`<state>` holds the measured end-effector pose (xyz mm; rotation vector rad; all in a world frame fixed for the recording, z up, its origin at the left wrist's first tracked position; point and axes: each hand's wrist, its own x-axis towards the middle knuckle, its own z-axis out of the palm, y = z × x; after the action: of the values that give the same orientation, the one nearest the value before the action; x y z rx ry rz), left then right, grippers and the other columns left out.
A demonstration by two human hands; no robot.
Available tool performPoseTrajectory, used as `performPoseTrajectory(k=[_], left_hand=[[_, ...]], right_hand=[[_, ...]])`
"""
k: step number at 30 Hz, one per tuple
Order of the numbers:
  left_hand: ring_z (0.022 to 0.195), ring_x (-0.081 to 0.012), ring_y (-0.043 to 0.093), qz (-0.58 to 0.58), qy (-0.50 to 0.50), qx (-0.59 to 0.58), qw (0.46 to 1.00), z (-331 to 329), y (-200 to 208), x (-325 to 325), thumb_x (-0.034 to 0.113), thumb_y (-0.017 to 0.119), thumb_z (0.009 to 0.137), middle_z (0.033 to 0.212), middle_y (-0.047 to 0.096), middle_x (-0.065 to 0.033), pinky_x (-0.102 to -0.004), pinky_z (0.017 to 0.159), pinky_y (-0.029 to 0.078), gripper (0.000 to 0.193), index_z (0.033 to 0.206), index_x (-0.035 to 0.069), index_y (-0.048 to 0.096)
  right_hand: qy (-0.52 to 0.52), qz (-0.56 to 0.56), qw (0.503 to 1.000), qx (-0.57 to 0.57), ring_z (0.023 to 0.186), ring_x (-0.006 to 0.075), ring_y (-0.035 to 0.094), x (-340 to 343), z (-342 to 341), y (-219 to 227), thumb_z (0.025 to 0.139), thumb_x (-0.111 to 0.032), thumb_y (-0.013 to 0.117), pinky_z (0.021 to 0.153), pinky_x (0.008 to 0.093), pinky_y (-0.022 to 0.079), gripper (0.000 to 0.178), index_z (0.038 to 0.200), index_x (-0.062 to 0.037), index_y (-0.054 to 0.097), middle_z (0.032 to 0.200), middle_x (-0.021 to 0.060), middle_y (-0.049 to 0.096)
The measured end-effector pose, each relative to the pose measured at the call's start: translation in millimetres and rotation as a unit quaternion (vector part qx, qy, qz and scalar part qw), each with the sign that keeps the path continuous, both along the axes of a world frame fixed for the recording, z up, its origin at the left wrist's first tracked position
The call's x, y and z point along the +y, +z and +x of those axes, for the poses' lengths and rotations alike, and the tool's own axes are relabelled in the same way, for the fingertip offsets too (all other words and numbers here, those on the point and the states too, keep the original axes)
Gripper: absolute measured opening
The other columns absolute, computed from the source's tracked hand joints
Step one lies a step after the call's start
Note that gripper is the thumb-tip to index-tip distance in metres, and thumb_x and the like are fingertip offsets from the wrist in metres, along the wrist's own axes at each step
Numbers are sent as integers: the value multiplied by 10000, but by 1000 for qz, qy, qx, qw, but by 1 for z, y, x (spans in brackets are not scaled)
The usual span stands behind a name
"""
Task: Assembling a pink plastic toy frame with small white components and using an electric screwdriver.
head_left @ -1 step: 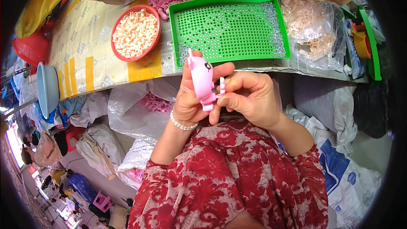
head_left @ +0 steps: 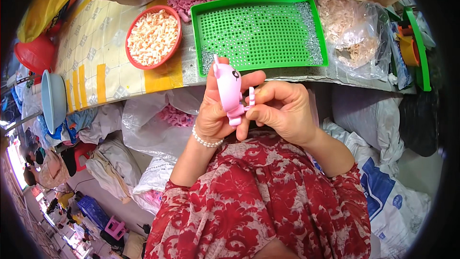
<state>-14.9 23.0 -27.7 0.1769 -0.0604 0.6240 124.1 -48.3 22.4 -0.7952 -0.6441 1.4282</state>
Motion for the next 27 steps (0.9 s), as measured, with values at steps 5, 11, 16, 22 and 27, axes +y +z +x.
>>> performPoseTrajectory(k=[5, 11, 16, 22, 27], left_hand=[[892, -400, 623, 23, -7, 20, 1000, -3, -3, 1, 85, 589, 860, 1320, 359, -331, -349, 487, 577, 723, 1420, 311, 193], [807, -392, 638, -31, -22, 20, 999, -3, -5, -5, 91, 556, 881, 1307, 370, -330, -329, 453, 567, 687, 1420, 307, 189], [812, -392, 636, -10, -20, 10, 1000, 1, -5, -1, 102, 567, 878, 1295, 385, -327, -327, 447, 566, 672, 1412, 300, 210], [792, -338, 641, 108, 58, 156, 980, 3, 10, 3, 117, 622, 851, 1215, 474, -268, -330, 488, 579, 687, 1393, 277, 232], [761, -270, 644, 164, 79, 275, 944, 9, 25, 0, 204, 646, 847, 1130, 539, -202, -308, 576, 573, 729, 1414, 178, 189]], right_hand=[[6, -36, 999, 2, 664, 85, 608, -5, -1, -14, 847, -48, 637, 538, 185, 451, 74, 863, 19, 609, 753, 72, 641], [-52, -35, 996, -67, 621, 66, 563, -8, -6, -10, 829, -66, 668, 552, 189, 453, 101, 853, 13, 609, 708, 27, 602], [-91, 32, 979, -180, 638, 66, 568, -6, -1, -13, 822, -41, 669, 586, 193, 475, 82, 842, 13, 610, 727, 20, 607], [-77, -60, 989, -112, 589, 40, 529, 1, 2, -21, 831, -42, 656, 529, 166, 434, 69, 863, 16, 640, 743, 23, 618], [-128, -82, 979, -133, 575, 58, 523, 1, 5, -20, 848, -34, 629, 521, 181, 419, 73, 819, 33, 631, 693, 26, 602]])
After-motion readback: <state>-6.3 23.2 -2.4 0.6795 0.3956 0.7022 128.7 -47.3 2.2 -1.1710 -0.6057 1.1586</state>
